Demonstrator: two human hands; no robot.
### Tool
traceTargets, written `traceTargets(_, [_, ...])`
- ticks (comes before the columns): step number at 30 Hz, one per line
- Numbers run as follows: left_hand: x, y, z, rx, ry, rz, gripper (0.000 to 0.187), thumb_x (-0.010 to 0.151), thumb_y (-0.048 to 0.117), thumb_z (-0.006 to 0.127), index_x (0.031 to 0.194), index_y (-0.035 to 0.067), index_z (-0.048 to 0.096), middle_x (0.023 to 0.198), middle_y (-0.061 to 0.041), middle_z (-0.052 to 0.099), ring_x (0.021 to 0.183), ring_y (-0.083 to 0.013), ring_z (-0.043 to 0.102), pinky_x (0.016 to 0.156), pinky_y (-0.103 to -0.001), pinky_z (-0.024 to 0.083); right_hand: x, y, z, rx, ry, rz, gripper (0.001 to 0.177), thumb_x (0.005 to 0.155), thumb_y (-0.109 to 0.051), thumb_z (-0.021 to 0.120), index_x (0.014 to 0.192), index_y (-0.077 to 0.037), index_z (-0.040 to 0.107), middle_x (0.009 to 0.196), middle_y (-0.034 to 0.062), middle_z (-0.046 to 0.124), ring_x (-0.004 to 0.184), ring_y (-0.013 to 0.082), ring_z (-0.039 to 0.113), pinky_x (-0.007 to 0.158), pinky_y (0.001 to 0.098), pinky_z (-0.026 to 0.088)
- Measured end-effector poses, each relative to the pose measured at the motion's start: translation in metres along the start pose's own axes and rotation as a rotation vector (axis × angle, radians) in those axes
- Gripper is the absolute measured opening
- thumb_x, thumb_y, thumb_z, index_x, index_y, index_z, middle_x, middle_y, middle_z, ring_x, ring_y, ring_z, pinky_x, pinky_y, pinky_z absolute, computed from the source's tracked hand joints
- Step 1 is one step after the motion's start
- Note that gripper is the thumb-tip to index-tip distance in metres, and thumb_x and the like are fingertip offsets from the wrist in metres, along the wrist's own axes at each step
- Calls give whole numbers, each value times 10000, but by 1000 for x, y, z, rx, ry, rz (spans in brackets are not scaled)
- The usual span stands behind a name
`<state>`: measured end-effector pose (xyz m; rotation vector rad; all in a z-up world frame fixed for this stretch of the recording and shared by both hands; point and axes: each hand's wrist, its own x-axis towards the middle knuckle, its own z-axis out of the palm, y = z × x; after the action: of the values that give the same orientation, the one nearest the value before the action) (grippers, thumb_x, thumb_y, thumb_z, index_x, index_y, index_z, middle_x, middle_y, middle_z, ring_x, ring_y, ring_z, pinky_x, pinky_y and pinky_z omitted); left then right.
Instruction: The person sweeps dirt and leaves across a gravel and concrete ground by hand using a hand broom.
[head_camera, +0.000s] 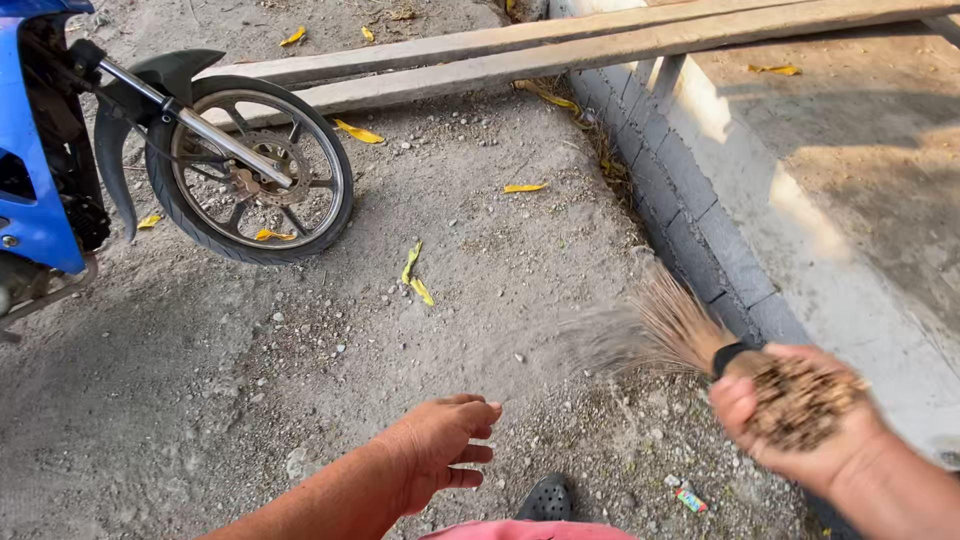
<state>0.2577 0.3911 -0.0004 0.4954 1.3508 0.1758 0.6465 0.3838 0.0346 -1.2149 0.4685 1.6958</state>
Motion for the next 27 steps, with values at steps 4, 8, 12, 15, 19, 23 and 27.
traceTargets(4, [9, 20, 12, -2, 11, -47, 564, 923, 389, 656, 1439, 181, 567, 1192, -36, 650, 1019, -191, 628, 895, -405, 550, -31, 57, 59, -152, -19, 134, 496, 778, -350, 610, 1099, 0, 468, 803, 88, 550, 574, 164, 586, 451, 279, 539])
traceTargets(8, [20, 34, 11, -5, 23, -13, 474, 924, 397, 647, 1320, 138, 657, 1118, -17, 634, 953, -183, 622, 837, -401, 547, -9, 68, 104, -83, -177, 434, 591, 763, -351, 630, 1049, 139, 465, 787, 153, 566, 561, 196, 611, 431, 320, 566])
traceTargets(12, [31, 52, 3, -2, 49, -33, 427, 948, 388, 662, 1285, 128, 645, 1087, -21, 611, 929, -181, 623, 822, -397, 547, 78, 38, 92, 57, -157, 615, 519, 857, -307, 587, 1083, 126, 413, 820, 126, 556, 582, 171, 614, 424, 290, 563])
traceTargets(15, [37, 56, -7, -11, 24, 18, 423, 950, 372, 633, 1307, 147, 643, 1098, -21, 635, 924, -174, 637, 809, -392, 559, 113, -42, 39, 28, -54, 375, 443, 920, -310, 419, 1097, 96, 395, 829, 75, 529, 561, 135, 564, 395, 226, 536])
traceTargets(19, [49, 63, -30, -36, 5, -36, 431, 942, 364, 636, 1329, 176, 638, 1115, -17, 664, 920, -183, 637, 787, -388, 538, 101, -83, 15, 125, 69, -2, 525, 935, -333, 372, 1179, 132, 383, 926, 70, 568, 685, 118, 599, 487, 228, 554])
traceTargets(23, [71, 81, -58, 2, -58, -80, 444, 936, 354, 651, 1337, 162, 658, 1123, -32, 664, 928, -190, 639, 779, -385, 533, 71, -2, 82, -8, -43, -130, 332, 807, -328, 603, 967, -60, 489, 877, 126, 554, 735, 203, 598, 560, 286, 590])
traceTargets(27, [86, 124, -92, 92, -73, -22, 475, 927, 384, 657, 1319, 116, 663, 1111, -44, 650, 932, -195, 625, 785, -396, 527, 44, 82, 178, 87, -108, 159, 464, 708, -336, 643, 962, 27, 505, 825, 101, 545, 703, 193, 592, 585, 351, 589])
